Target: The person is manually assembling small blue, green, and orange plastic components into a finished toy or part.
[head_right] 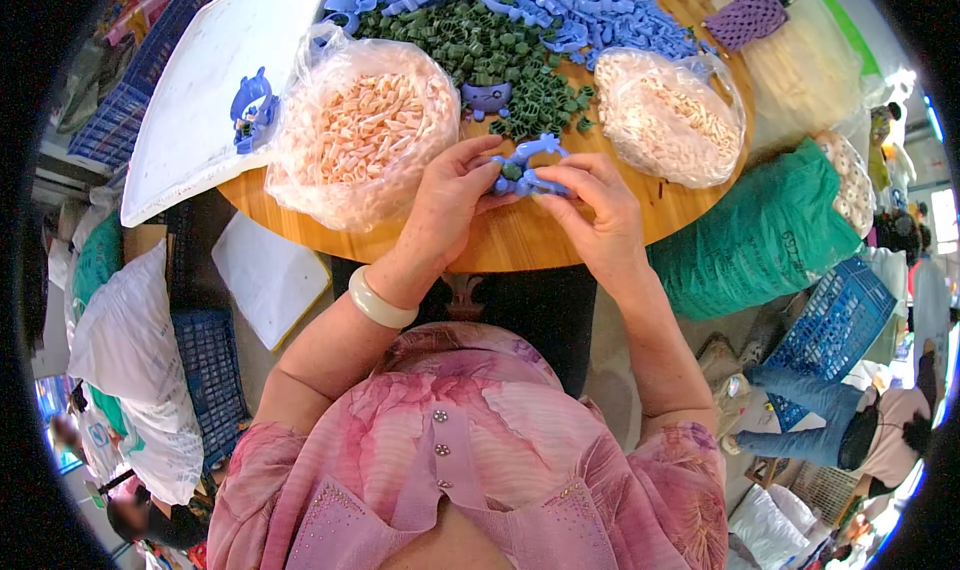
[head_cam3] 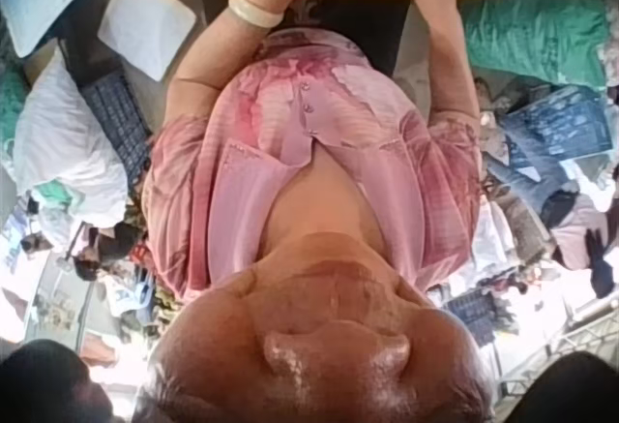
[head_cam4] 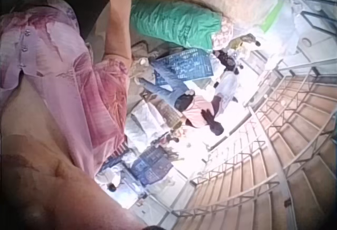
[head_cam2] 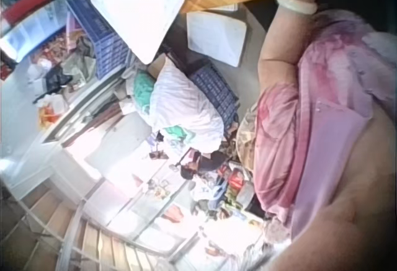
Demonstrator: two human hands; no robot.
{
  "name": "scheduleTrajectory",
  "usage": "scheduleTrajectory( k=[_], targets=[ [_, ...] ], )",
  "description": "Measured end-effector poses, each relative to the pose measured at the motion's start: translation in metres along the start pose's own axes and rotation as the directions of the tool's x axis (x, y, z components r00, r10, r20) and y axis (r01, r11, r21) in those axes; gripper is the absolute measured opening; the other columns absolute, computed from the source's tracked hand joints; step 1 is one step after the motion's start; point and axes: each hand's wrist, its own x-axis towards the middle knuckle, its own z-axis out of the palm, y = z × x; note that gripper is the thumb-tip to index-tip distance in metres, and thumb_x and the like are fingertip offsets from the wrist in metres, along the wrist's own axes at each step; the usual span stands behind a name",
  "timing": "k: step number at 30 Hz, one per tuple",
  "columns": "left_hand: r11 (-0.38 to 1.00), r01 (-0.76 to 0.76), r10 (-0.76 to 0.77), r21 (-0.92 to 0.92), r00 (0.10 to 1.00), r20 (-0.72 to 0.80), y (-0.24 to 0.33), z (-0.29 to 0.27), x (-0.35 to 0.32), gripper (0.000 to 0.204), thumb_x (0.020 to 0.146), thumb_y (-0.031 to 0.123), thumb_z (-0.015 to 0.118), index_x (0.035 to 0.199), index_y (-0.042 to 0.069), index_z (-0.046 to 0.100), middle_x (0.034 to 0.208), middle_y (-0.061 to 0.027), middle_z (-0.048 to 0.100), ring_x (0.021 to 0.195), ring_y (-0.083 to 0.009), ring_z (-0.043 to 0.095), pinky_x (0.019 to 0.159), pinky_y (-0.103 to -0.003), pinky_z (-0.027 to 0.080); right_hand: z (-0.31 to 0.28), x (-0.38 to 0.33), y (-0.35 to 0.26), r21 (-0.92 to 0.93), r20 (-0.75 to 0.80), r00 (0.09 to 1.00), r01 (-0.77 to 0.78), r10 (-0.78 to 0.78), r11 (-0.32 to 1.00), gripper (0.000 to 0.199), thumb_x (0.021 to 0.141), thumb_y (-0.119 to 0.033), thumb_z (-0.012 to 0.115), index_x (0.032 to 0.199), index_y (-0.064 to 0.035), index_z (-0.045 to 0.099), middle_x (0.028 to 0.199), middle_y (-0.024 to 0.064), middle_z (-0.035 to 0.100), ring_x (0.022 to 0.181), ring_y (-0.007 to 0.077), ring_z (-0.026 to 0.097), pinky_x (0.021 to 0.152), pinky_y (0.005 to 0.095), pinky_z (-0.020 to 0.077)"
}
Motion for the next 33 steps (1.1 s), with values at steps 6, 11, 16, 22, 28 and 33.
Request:
scheduleTrajectory(
  k=[6, 11, 16, 22, 28, 33],
  targets=[
    [1.0, -0.004, 0.005, 0.008, 1.0, -0.008, 0.001, 0.002, -0.001, 0.037, 0.089, 0.007, 0.05, 0.122, -0.005, 0.042, 0.091, -0.0067, 0.058, 0.081, -0.0132, 0.06, 0.075, -0.028, 0.054, -0.003, 0.001, 0.002, -0.028, 0.031, 0.999, 0.031, -0.03, 0.999, 0.024, 0.074, 0.001, 0.066, 0.097, -0.0056, 0.064, 0.092, 0.0074, 0.056, 0.082, 0.0182, 0.058, 0.067, 0.0265, 0.048],
    [1.0, -0.008, 0.008, 0.014, 1.0, -0.013, -0.001, 0.001, 0.0, 0.036, 0.088, 0.006, 0.05, 0.121, -0.005, 0.043, 0.09, -0.0068, 0.058, 0.08, -0.0129, 0.06, 0.074, -0.028, 0.054, -0.003, 0.001, -0.001, -0.094, 0.047, 0.994, 0.107, -0.103, 0.99, 0.025, 0.072, 0.003, 0.066, 0.096, -0.0058, 0.064, 0.088, 0.007, 0.057, 0.08, 0.0213, 0.058, 0.065, 0.0287, 0.0465],
    [1.0, -0.006, 0.006, 0.015, 1.0, -0.01, -0.001, 0.003, 0.0, 0.034, 0.088, 0.005, 0.05, 0.12, -0.004, 0.044, 0.088, -0.0071, 0.059, 0.077, -0.0129, 0.061, 0.071, -0.027, 0.054, -0.005, 0.002, 0.004, -0.221, 0.072, 0.97, 0.241, -0.23, 0.945, 0.026, 0.07, 0.004, 0.066, 0.094, -0.0057, 0.064, 0.087, 0.0066, 0.057, 0.078, 0.0218, 0.057, 0.064, 0.0292, 0.0468],
    [0.994, -0.019, 0.022, 0.106, 0.999, -0.028, -0.002, 0.005, 0.0, 0.036, 0.088, 0.005, 0.05, 0.122, -0.006, 0.043, 0.087, -0.0067, 0.058, 0.077, -0.0123, 0.06, 0.068, -0.026, 0.054, -0.004, -0.004, 0.002, -0.039, 0.054, 0.997, 0.051, -0.049, 0.998, 0.024, 0.073, 0.002, 0.066, 0.096, -0.0046, 0.063, 0.09, 0.0082, 0.058, 0.079, 0.0188, 0.059, 0.062, 0.0264, 0.0478],
    [0.992, -0.002, 0.004, 0.126, 1.0, -0.02, 0.0, 0.005, -0.001, 0.038, 0.088, 0.007, 0.05, 0.123, -0.007, 0.042, 0.089, -0.0075, 0.058, 0.077, -0.013, 0.06, 0.067, -0.025, 0.054, -0.01, 0.003, -0.008, -0.061, 0.112, 0.994, -0.013, 0.02, 0.998, 0.02, 0.076, 0.001, 0.064, 0.097, -0.0019, 0.063, 0.091, 0.0092, 0.059, 0.077, 0.0179, 0.06, 0.063, 0.0252, 0.0479],
    [0.989, -0.016, 0.019, 0.145, 1.0, -0.017, -0.002, 0.005, 0.001, 0.038, 0.087, 0.006, 0.05, 0.122, -0.007, 0.043, 0.088, -0.008, 0.057, 0.077, -0.0129, 0.06, 0.066, -0.025, 0.054, -0.012, 0.006, -0.005, -0.073, 0.142, 0.989, -0.033, 0.043, 0.997, 0.018, 0.078, -0.001, 0.062, 0.096, -0.0001, 0.063, 0.089, 0.009, 0.06, 0.076, 0.0173, 0.06, 0.062, 0.0252, 0.0474]
  ],
)
